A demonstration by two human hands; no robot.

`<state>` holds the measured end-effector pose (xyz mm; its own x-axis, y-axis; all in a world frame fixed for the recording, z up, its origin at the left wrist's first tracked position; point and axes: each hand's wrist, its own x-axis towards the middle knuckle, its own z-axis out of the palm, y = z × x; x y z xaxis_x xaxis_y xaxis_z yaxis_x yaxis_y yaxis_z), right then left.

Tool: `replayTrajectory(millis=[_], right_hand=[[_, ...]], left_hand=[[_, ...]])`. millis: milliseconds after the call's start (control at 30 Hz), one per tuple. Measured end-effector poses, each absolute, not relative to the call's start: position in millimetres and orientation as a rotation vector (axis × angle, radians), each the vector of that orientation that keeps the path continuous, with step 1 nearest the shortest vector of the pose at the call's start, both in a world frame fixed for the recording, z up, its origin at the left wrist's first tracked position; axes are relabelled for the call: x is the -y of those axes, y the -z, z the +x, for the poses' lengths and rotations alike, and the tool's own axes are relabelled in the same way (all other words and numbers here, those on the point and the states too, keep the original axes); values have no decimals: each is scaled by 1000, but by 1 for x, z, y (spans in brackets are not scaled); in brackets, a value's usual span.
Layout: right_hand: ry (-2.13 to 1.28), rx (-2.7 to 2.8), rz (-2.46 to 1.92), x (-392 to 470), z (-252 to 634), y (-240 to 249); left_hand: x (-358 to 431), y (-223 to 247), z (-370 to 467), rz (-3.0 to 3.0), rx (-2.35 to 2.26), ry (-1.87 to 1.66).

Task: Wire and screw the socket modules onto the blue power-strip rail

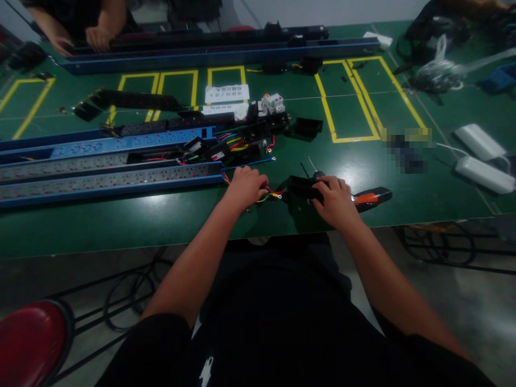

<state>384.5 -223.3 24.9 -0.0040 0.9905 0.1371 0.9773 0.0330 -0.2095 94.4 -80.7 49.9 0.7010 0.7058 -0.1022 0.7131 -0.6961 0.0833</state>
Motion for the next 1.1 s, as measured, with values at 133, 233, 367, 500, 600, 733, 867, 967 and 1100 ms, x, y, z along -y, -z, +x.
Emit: replayTrajectory(millis=[133, 233, 367, 500, 600, 733, 867, 967, 1100], right_hand=[[-126, 2144, -1951, 224, 386, -24], [-128, 2157, -1954, 224, 386, -23], [-127, 2147, -1975, 225, 383, -23], [-135, 2146, -2009, 226, 381, -24], [-138, 2136, -2010, 226, 381, -25], [-129, 2120, -2009, 227, 381, -23], [-117, 2119, -2007, 227, 380, -22], [-108, 2117, -2010, 226, 380, -23], [-106, 2105, -2005, 225, 379, -24]], left_hand=[[76, -50, 93, 2763, -1210, 106], [72, -52, 91, 2725, -1223, 109], [65, -54, 90, 2679, -1215, 90], [56, -54, 88, 2666, -1173, 112], [47, -55, 83, 2633, -1083, 88], [35, -63, 70, 2505, -966, 61], [29, -68, 62, 2425, -836, 47], [23, -66, 68, 2398, -813, 133], [8, -56, 87, 2480, -1041, 164]])
